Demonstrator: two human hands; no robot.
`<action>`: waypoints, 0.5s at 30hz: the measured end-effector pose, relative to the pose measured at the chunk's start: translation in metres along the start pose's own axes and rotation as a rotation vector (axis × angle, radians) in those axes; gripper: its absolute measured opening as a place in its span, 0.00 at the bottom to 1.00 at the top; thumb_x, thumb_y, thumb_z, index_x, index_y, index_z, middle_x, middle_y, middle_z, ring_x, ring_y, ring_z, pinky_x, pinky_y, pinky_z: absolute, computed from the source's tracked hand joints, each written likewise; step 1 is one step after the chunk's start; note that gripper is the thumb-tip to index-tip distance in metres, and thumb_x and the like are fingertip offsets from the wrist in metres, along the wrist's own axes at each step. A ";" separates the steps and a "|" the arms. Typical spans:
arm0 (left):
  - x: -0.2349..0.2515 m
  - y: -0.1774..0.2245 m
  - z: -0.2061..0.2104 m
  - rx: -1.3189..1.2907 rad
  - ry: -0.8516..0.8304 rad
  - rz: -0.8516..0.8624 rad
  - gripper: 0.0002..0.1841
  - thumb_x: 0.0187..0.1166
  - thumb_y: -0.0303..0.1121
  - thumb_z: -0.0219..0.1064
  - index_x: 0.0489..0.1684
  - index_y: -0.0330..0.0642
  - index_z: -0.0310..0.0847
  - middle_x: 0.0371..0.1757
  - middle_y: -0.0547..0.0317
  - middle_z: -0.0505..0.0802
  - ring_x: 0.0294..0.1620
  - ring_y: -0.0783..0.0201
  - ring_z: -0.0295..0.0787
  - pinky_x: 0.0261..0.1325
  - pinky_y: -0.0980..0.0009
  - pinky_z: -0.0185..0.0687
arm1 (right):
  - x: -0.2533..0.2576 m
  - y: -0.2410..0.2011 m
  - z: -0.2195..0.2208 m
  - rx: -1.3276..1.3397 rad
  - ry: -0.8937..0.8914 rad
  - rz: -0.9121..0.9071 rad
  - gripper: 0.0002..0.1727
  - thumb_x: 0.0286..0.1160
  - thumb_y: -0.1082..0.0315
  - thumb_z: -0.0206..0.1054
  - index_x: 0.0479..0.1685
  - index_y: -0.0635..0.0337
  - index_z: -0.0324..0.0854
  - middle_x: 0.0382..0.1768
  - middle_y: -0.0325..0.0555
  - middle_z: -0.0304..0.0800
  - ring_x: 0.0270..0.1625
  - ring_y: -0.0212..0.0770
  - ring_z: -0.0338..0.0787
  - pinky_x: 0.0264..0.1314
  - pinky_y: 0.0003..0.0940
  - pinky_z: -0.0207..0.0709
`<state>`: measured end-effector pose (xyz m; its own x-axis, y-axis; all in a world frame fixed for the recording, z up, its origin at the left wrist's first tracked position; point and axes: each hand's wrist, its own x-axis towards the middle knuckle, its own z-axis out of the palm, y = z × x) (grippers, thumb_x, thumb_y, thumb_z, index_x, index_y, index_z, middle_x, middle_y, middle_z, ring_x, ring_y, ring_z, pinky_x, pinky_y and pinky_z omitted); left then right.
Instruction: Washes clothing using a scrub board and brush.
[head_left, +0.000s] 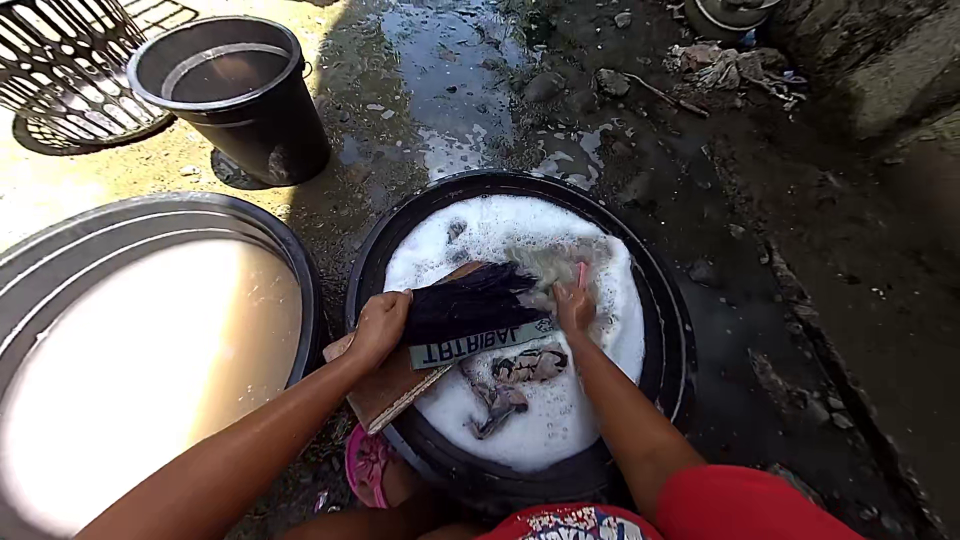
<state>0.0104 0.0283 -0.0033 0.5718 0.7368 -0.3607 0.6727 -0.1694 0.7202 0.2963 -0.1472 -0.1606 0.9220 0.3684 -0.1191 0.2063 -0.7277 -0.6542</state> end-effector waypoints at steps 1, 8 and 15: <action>-0.006 -0.001 0.000 0.082 -0.044 0.038 0.23 0.95 0.35 0.49 0.31 0.27 0.81 0.31 0.47 0.82 0.38 0.55 0.79 0.49 0.54 0.72 | -0.004 0.007 0.005 0.051 0.033 0.007 0.24 0.85 0.66 0.64 0.68 0.80 0.80 0.69 0.81 0.80 0.77 0.73 0.77 0.86 0.56 0.62; -0.037 -0.022 0.012 0.632 -0.178 0.288 0.26 0.93 0.41 0.47 0.43 0.25 0.85 0.47 0.30 0.91 0.62 0.31 0.86 0.66 0.39 0.74 | -0.029 -0.062 -0.009 -0.083 -0.022 -0.324 0.22 0.81 0.61 0.67 0.67 0.66 0.86 0.68 0.75 0.83 0.69 0.71 0.84 0.70 0.65 0.74; -0.036 -0.030 0.018 0.765 -0.119 0.364 0.25 0.89 0.39 0.52 0.32 0.25 0.86 0.39 0.30 0.93 0.57 0.30 0.90 0.61 0.38 0.78 | -0.135 -0.140 -0.016 -0.085 -0.539 -0.636 0.17 0.76 0.62 0.70 0.60 0.57 0.92 0.60 0.72 0.86 0.54 0.66 0.91 0.54 0.60 0.82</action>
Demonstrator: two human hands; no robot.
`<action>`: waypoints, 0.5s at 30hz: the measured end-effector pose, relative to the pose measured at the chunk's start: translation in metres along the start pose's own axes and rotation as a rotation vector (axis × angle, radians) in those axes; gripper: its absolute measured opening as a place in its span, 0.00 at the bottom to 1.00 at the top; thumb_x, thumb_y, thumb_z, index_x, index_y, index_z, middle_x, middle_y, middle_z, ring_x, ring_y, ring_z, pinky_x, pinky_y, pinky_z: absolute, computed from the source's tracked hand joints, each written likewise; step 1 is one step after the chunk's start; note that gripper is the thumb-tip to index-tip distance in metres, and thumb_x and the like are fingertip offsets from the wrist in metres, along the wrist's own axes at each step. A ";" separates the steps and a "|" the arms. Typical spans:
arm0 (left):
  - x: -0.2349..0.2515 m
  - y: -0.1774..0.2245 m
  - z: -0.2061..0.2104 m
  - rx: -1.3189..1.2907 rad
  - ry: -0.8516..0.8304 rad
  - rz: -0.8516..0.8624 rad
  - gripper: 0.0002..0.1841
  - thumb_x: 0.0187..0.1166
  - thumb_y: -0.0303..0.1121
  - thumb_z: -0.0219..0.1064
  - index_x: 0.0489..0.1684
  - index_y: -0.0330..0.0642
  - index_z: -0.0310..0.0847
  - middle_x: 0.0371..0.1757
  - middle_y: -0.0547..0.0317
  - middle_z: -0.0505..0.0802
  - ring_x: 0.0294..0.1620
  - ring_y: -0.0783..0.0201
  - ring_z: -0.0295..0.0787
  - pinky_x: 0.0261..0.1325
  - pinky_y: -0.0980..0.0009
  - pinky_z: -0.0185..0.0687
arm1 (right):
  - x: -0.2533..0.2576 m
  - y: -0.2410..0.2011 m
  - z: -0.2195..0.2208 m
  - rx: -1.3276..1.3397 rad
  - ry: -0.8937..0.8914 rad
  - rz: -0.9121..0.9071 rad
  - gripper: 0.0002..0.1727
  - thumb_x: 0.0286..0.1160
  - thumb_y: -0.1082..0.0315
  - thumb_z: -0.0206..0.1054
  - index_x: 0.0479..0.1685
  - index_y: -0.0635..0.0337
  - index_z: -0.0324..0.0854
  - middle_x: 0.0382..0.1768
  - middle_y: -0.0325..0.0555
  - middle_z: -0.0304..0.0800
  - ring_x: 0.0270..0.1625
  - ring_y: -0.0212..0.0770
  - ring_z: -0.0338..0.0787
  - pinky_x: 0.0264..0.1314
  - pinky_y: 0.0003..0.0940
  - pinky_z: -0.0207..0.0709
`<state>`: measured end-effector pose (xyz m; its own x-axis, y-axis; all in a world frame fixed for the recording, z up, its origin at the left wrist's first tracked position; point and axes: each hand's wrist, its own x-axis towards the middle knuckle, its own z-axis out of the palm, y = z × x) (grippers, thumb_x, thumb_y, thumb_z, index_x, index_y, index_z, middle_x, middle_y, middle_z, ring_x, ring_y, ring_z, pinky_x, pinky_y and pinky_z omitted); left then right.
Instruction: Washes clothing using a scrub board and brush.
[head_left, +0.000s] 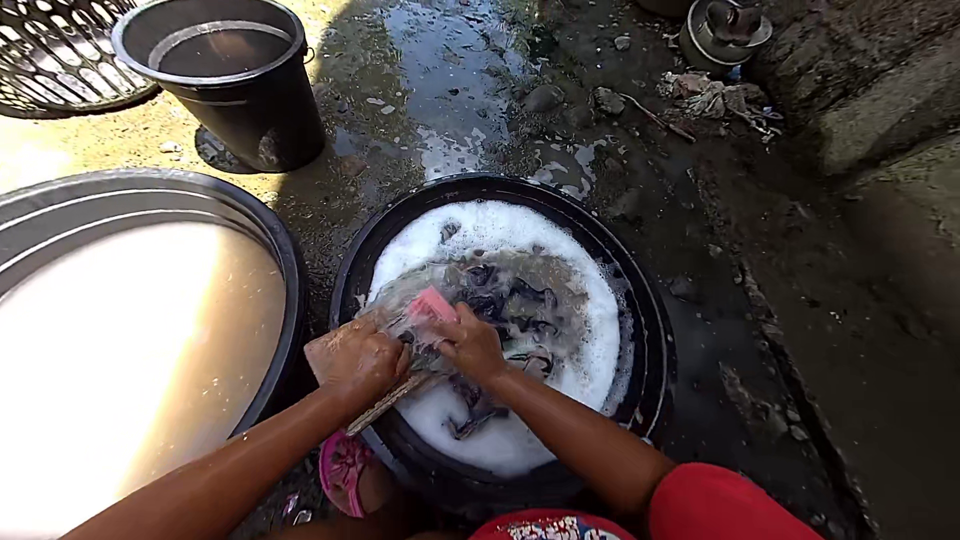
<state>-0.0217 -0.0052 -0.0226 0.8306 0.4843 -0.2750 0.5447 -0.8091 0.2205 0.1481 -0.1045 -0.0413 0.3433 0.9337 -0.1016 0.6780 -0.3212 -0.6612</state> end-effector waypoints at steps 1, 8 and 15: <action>-0.001 -0.002 0.003 0.009 0.040 0.014 0.24 0.87 0.38 0.53 0.28 0.25 0.85 0.37 0.31 0.93 0.55 0.30 0.91 0.58 0.39 0.80 | 0.014 0.017 -0.014 -0.032 -0.068 0.154 0.19 0.82 0.60 0.66 0.67 0.56 0.89 0.66 0.71 0.82 0.61 0.66 0.88 0.63 0.61 0.79; 0.006 0.004 -0.008 0.017 -0.191 -0.058 0.26 0.92 0.39 0.47 0.39 0.23 0.85 0.48 0.28 0.92 0.66 0.30 0.85 0.67 0.41 0.74 | 0.014 0.026 -0.008 0.048 0.042 0.194 0.23 0.80 0.54 0.69 0.69 0.56 0.88 0.60 0.67 0.88 0.60 0.62 0.89 0.64 0.56 0.80; 0.004 0.005 -0.009 0.035 -0.194 -0.061 0.25 0.92 0.40 0.48 0.42 0.25 0.86 0.49 0.30 0.92 0.65 0.32 0.86 0.67 0.41 0.75 | 0.040 0.094 -0.035 -0.064 0.005 0.409 0.23 0.85 0.54 0.64 0.69 0.60 0.86 0.64 0.67 0.87 0.69 0.64 0.85 0.73 0.61 0.74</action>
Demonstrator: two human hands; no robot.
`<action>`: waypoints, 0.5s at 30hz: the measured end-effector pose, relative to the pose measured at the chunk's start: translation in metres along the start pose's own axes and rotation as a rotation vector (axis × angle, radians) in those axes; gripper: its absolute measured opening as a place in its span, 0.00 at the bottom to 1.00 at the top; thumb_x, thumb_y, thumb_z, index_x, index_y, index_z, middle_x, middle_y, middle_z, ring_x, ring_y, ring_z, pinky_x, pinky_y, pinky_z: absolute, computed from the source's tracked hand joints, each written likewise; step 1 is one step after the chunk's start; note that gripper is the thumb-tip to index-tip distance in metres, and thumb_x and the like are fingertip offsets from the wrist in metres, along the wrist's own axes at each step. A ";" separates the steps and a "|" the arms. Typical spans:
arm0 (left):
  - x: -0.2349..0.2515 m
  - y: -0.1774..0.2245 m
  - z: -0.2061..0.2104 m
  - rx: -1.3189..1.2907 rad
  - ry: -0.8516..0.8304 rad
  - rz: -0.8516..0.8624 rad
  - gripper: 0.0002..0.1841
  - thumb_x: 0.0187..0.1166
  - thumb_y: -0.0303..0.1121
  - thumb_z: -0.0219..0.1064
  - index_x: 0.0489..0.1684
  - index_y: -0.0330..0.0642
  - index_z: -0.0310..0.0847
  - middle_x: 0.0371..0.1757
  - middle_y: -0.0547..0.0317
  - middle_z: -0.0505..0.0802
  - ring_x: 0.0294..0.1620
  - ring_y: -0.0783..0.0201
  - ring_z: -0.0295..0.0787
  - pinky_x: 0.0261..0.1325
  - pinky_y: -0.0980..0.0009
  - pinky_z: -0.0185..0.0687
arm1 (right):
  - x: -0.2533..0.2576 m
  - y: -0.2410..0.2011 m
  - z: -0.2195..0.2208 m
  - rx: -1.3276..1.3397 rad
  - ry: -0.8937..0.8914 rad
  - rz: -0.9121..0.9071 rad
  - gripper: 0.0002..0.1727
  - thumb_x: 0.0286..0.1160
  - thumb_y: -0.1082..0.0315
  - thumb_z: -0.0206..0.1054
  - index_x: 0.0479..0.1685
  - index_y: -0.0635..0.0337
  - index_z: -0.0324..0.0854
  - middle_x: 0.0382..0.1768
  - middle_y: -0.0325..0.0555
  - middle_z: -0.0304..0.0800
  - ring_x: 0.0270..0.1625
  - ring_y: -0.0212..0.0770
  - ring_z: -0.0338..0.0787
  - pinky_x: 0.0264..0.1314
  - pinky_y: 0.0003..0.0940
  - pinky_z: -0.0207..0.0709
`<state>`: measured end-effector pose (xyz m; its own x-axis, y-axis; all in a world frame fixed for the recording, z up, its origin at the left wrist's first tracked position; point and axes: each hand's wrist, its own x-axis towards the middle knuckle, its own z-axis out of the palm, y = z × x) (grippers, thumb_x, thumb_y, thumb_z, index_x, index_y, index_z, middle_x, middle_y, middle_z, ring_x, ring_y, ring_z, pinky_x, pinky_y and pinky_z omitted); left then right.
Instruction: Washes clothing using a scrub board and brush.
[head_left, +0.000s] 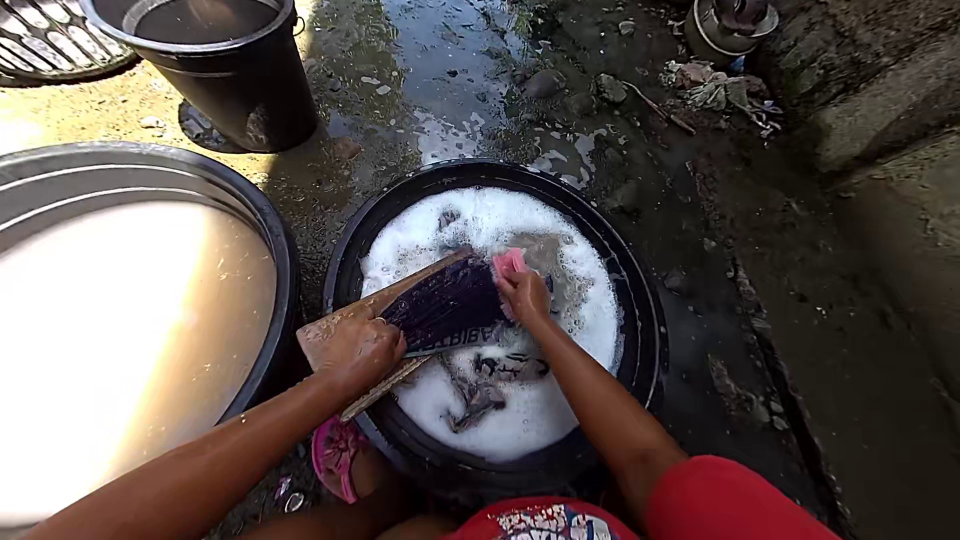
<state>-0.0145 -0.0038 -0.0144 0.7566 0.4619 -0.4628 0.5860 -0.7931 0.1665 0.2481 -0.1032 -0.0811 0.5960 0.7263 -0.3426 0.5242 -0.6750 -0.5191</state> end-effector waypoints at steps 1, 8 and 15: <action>0.000 0.002 -0.002 0.005 -0.029 -0.008 0.25 0.92 0.40 0.47 0.42 0.25 0.85 0.51 0.30 0.92 0.67 0.32 0.85 0.68 0.41 0.74 | 0.001 -0.002 -0.002 0.002 -0.001 0.021 0.23 0.85 0.54 0.64 0.70 0.60 0.86 0.65 0.66 0.86 0.70 0.63 0.85 0.74 0.60 0.73; -0.001 0.000 0.000 -0.004 0.037 0.023 0.24 0.91 0.38 0.50 0.38 0.23 0.85 0.46 0.28 0.93 0.63 0.29 0.86 0.64 0.40 0.75 | -0.055 -0.040 0.015 0.043 -0.108 -0.200 0.23 0.83 0.55 0.66 0.71 0.56 0.86 0.61 0.68 0.87 0.63 0.64 0.88 0.67 0.60 0.77; 0.003 0.004 -0.006 0.003 -0.086 -0.022 0.26 0.93 0.40 0.46 0.46 0.22 0.84 0.53 0.28 0.91 0.70 0.31 0.82 0.69 0.41 0.72 | -0.065 -0.056 0.021 0.115 -0.079 -0.245 0.23 0.80 0.56 0.69 0.68 0.57 0.88 0.59 0.66 0.88 0.60 0.61 0.89 0.64 0.57 0.79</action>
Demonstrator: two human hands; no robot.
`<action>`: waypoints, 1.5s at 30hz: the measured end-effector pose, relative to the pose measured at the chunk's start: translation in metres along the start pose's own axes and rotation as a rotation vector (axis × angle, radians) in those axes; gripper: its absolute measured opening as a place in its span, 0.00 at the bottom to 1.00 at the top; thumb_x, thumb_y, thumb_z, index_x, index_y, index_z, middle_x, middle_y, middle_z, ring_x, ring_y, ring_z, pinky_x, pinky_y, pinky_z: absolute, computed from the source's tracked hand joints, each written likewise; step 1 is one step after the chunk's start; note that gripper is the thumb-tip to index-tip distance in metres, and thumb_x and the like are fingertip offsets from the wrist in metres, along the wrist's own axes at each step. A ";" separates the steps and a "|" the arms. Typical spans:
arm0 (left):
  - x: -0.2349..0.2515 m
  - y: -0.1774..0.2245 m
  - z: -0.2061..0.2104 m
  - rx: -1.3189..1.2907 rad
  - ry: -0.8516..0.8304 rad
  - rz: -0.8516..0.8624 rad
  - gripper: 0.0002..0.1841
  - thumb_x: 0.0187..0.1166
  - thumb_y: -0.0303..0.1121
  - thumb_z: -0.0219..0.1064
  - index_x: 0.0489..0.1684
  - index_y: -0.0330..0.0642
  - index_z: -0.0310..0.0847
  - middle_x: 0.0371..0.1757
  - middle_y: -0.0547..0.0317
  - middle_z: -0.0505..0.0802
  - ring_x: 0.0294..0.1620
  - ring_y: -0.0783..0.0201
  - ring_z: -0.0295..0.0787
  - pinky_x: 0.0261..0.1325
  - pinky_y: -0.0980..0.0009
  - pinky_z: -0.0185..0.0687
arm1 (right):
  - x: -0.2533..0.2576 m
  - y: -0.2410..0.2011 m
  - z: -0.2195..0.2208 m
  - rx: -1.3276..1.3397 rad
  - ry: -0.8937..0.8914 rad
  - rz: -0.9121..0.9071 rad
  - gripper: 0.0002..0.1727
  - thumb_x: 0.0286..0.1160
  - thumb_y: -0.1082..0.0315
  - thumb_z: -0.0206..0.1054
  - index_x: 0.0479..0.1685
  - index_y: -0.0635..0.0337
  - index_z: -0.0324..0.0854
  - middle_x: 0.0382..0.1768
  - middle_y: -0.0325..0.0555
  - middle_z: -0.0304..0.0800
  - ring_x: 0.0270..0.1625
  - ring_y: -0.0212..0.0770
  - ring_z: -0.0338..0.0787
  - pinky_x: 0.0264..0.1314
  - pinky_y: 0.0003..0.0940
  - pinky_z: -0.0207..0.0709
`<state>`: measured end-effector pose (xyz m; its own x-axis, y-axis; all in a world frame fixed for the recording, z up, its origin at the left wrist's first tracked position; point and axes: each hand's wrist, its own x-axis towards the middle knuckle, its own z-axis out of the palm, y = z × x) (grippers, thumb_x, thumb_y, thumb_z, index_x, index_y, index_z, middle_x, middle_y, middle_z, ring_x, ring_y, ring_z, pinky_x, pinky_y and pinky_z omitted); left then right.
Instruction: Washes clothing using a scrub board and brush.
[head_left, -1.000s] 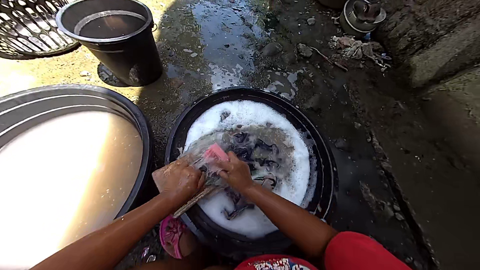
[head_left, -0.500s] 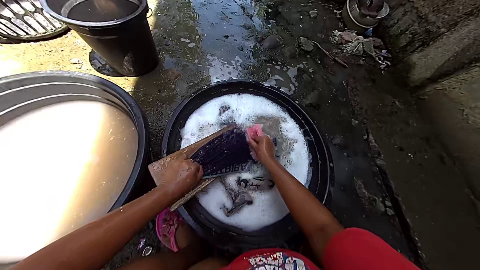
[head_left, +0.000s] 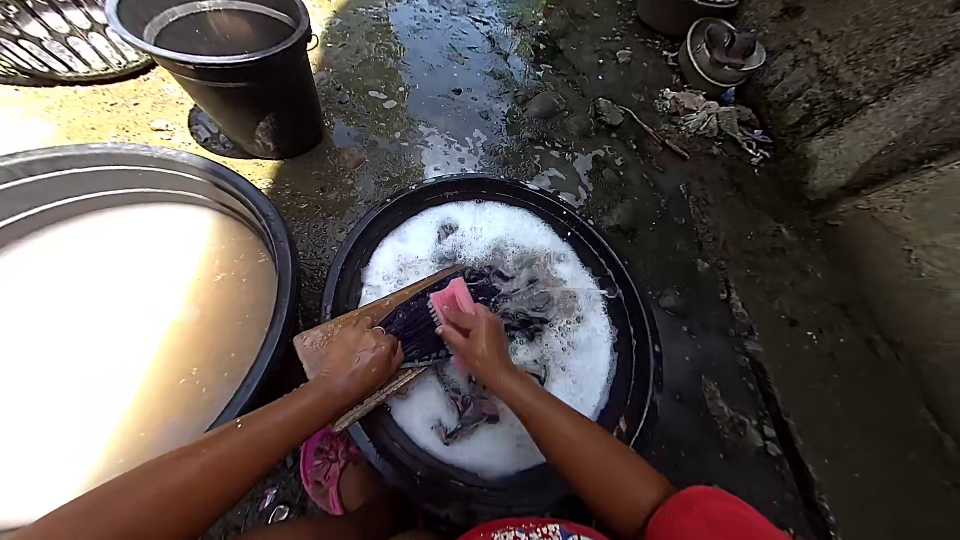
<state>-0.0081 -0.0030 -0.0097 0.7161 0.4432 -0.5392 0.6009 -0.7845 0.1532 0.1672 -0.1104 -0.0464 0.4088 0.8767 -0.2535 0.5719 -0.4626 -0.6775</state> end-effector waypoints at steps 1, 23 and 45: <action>0.000 -0.001 0.001 -0.001 0.002 0.004 0.26 0.93 0.40 0.47 0.45 0.22 0.84 0.53 0.28 0.91 0.69 0.30 0.82 0.68 0.40 0.73 | -0.013 -0.014 0.012 0.027 -0.027 -0.092 0.22 0.78 0.57 0.70 0.67 0.57 0.89 0.56 0.67 0.89 0.56 0.61 0.89 0.59 0.57 0.81; 0.024 0.012 -0.059 -0.638 0.245 0.293 0.25 0.96 0.38 0.48 0.45 0.24 0.86 0.40 0.36 0.90 0.46 0.46 0.87 0.59 0.46 0.76 | 0.056 0.068 -0.077 -0.369 -0.094 0.406 0.35 0.73 0.55 0.76 0.78 0.65 0.76 0.78 0.71 0.73 0.78 0.68 0.76 0.76 0.66 0.69; -0.001 -0.001 -0.093 -0.335 -0.304 0.507 0.20 0.86 0.40 0.65 0.29 0.31 0.88 0.24 0.56 0.86 0.27 0.67 0.77 0.40 0.62 0.73 | 0.003 0.112 -0.187 -0.028 -0.098 0.240 0.15 0.72 0.73 0.76 0.55 0.71 0.88 0.47 0.58 0.93 0.45 0.41 0.88 0.57 0.40 0.79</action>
<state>0.0234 0.0376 0.0683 0.8360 -0.1241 -0.5344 0.3300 -0.6645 0.6705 0.3655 -0.1843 0.0067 0.4652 0.7493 -0.4713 0.4870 -0.6613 -0.5706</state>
